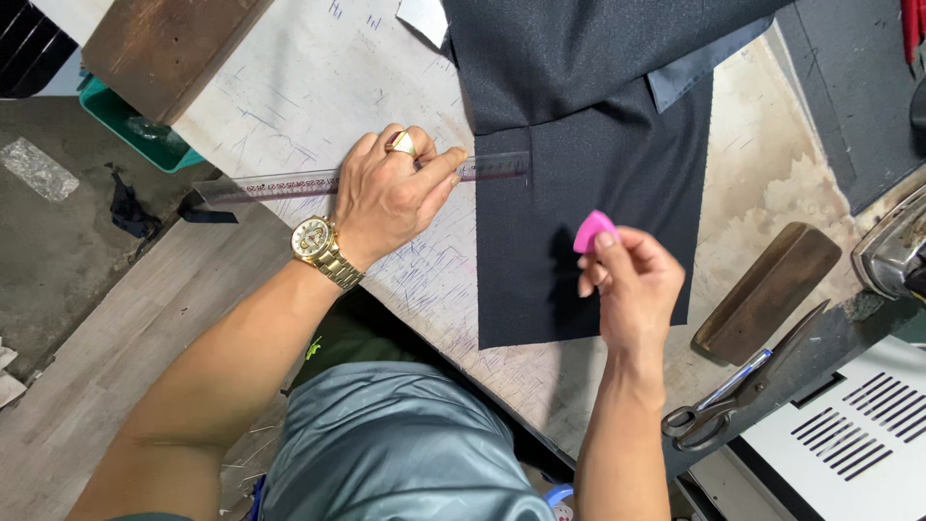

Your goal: The person irons pieces of dark garment fabric on a workbench, uses a ruler and chalk to mark precise lines on a section of fabric, and then continues to press the material with a steam iron.

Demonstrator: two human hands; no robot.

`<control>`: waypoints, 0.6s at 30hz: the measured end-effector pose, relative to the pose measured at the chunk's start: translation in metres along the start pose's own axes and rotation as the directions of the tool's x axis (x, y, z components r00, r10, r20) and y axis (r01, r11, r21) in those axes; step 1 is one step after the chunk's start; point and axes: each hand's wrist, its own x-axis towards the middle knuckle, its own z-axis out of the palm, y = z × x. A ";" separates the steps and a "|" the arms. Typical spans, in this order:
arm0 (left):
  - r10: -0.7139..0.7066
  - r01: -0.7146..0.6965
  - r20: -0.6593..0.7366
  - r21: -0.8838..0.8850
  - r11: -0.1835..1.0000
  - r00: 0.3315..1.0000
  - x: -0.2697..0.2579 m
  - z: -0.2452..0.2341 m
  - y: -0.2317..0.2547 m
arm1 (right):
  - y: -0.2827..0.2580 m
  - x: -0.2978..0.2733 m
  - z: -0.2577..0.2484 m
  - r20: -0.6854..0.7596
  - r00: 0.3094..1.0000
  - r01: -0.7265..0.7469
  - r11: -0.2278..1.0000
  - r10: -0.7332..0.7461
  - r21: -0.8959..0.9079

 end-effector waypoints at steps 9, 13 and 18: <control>-0.073 0.076 0.029 -0.135 0.988 0.997 -0.095 0.000 0.082 | 0.027 -0.056 -0.027 0.051 0.998 -0.032 0.998 0.029 0.060; -0.050 0.056 0.058 -0.110 0.992 0.997 -0.114 -0.011 0.120 | 0.047 -0.084 -0.038 0.116 0.993 -0.022 0.998 0.028 -0.055; -0.033 0.036 0.052 -0.045 0.998 0.998 -0.122 -0.007 0.127 | 0.065 -0.107 -0.046 0.128 0.991 -0.028 0.999 0.033 -0.042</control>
